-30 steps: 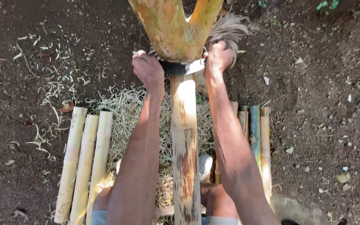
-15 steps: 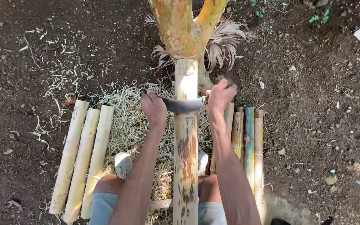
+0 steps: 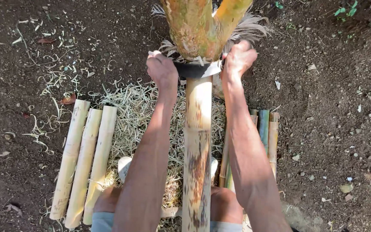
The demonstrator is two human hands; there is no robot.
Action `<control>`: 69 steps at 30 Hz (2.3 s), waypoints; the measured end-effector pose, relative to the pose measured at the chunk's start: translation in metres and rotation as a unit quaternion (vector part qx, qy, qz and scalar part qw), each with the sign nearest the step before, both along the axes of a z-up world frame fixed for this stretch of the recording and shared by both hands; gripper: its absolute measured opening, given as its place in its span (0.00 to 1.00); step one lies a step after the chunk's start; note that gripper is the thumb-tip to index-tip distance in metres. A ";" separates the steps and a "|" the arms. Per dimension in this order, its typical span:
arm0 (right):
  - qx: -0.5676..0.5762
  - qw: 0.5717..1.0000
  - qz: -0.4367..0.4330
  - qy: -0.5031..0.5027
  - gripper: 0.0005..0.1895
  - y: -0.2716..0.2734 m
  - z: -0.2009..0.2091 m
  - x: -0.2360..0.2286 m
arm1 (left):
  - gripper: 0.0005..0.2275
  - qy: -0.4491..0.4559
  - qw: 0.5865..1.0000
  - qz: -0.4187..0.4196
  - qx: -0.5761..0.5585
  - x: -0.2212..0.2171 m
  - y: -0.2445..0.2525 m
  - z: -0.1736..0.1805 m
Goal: Scraping the surface of a wood or bamboo pole using a curved blade.
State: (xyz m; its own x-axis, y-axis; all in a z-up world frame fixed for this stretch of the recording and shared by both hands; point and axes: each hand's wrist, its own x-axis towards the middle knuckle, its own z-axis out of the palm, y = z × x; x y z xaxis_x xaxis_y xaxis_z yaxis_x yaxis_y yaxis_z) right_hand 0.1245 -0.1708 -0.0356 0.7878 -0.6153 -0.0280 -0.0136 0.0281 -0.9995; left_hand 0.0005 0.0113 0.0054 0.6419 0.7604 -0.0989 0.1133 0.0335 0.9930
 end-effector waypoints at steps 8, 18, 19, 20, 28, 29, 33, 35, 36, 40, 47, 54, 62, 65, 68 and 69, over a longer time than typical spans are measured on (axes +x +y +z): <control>0.025 0.999 0.004 0.042 0.13 0.007 0.043 -0.038 | 0.08 -0.133 0.988 -0.009 0.079 0.015 0.002 -0.045; -0.019 0.996 0.077 -0.028 0.04 -0.005 0.068 -0.153 | 0.18 0.078 0.996 -0.044 -0.026 -0.109 -0.017 -0.011; -0.021 0.996 0.079 -0.031 0.04 0.000 0.080 -0.163 | 0.18 0.074 0.996 -0.042 -0.028 -0.116 -0.018 -0.011; -0.009 0.996 0.083 -0.030 0.05 0.002 0.089 -0.177 | 0.17 0.095 0.992 -0.047 -0.063 -0.125 -0.021 -0.013; -0.086 0.994 0.042 -0.055 0.09 -0.001 0.049 -0.141 | 0.16 0.062 0.994 -0.022 -0.086 -0.098 -0.019 -0.022; -0.092 0.991 0.062 -0.076 0.10 0.001 0.050 -0.136 | 0.16 0.069 0.996 -0.006 -0.062 -0.090 -0.018 -0.025; -0.178 0.910 0.200 -0.315 0.15 -0.008 0.033 -0.121 | 0.17 0.034 0.995 0.005 -0.095 -0.071 -0.013 -0.016; -0.178 0.943 0.152 -0.237 0.16 -0.001 0.041 -0.097 | 0.17 0.041 0.994 0.009 -0.101 -0.054 -0.009 -0.015; -0.177 0.966 0.100 -0.159 0.17 0.003 0.043 -0.084 | 0.17 0.048 0.993 0.011 -0.105 -0.045 -0.006 -0.014; -0.076 0.995 0.044 -0.043 0.16 0.021 0.059 -0.048 | 0.14 0.017 0.974 -0.022 -0.227 -0.005 0.006 -0.010; -0.049 0.994 0.064 -0.080 0.09 0.015 0.053 -0.028 | 0.16 0.023 0.999 0.022 -0.004 0.032 0.012 -0.051; -0.055 0.997 0.050 0.022 0.15 0.024 0.095 -0.109 | 0.15 0.021 0.996 -0.040 -0.080 -0.046 0.004 -0.024; -0.176 0.979 0.084 -0.056 0.17 0.019 0.101 -0.168 | 0.15 0.072 0.979 -0.037 -0.187 -0.114 -0.014 0.002; -0.160 0.986 0.053 -0.015 0.17 0.029 0.103 -0.146 | 0.14 0.077 0.975 -0.017 -0.209 -0.093 -0.011 -0.004; -0.138 0.989 0.043 0.011 0.18 0.018 0.064 -0.094 | 0.14 0.059 0.980 -0.007 -0.192 -0.049 -0.003 -0.029; -0.143 0.988 0.060 -0.016 0.20 0.012 0.044 -0.073 | 0.13 0.043 0.984 0.000 -0.172 -0.032 0.001 -0.039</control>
State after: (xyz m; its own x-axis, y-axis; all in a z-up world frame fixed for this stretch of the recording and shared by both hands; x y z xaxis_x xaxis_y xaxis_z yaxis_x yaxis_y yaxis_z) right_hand 0.0513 -0.1585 0.0086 0.8533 -0.4964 0.1597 0.0325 -0.2552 -0.9664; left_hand -0.0320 0.0121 -0.0332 0.6207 0.6715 -0.4047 0.1965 0.3665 0.9094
